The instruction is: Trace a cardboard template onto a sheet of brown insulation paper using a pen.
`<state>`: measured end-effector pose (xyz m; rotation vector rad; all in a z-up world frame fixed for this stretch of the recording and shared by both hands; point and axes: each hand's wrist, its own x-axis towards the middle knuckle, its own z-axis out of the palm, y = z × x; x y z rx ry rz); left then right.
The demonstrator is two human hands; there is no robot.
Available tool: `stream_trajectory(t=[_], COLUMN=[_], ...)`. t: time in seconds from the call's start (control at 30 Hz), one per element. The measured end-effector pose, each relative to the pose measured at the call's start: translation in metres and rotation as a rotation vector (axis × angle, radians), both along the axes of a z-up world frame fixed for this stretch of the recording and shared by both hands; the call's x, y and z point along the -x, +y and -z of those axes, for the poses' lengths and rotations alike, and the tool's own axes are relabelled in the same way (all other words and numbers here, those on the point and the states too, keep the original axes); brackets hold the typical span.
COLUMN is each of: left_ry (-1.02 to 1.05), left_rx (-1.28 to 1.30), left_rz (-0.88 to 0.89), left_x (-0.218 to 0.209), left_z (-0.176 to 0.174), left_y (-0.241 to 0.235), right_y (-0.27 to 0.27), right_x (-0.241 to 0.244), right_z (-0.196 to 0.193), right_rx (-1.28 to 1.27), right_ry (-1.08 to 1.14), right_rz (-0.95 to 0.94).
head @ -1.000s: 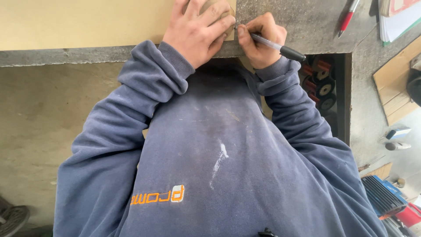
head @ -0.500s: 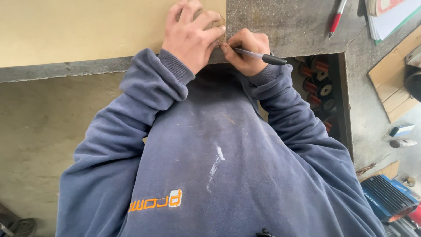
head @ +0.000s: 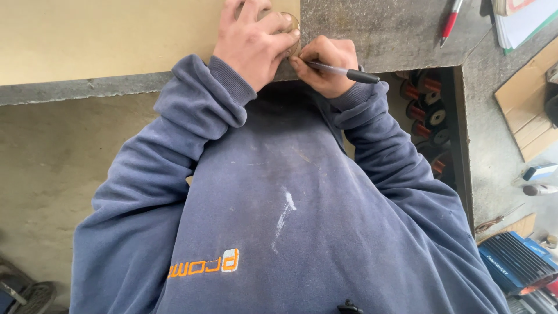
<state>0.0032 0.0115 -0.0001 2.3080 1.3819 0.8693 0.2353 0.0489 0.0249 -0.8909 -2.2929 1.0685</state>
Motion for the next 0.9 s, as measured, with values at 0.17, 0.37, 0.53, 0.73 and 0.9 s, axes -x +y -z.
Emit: stream_trajectory(t=[0.17, 0.37, 0.53, 0.73, 0.9], left_ry=[0.001, -0.055, -0.042, -0.039, -0.026], left_rx=[0.058, 0.105, 0.070, 0.038, -0.026], left_rz=[-0.001, 0.013, 0.019, 0.036, 0.024], left_x=[-0.002, 0.000, 0.003, 0.008, 0.009], left_z=[0.008, 0.009, 0.007, 0.002, -0.008], left_y=[0.000, 0.002, 0.001, 0.002, 0.004], right_y=[-0.002, -0.001, 0.000, -0.002, -0.002], right_x=[-0.001, -0.001, -0.001, -0.018, 0.004], right_z=[0.002, -0.001, 0.001, 0.013, 0.000], right_rx=[0.005, 0.013, 0.044, 0.219, 0.234], right_ry=[0.016, 0.012, -0.007, 0.183, 0.164], right_rz=[-0.005, -0.024, -0.008, 0.161, 0.234])
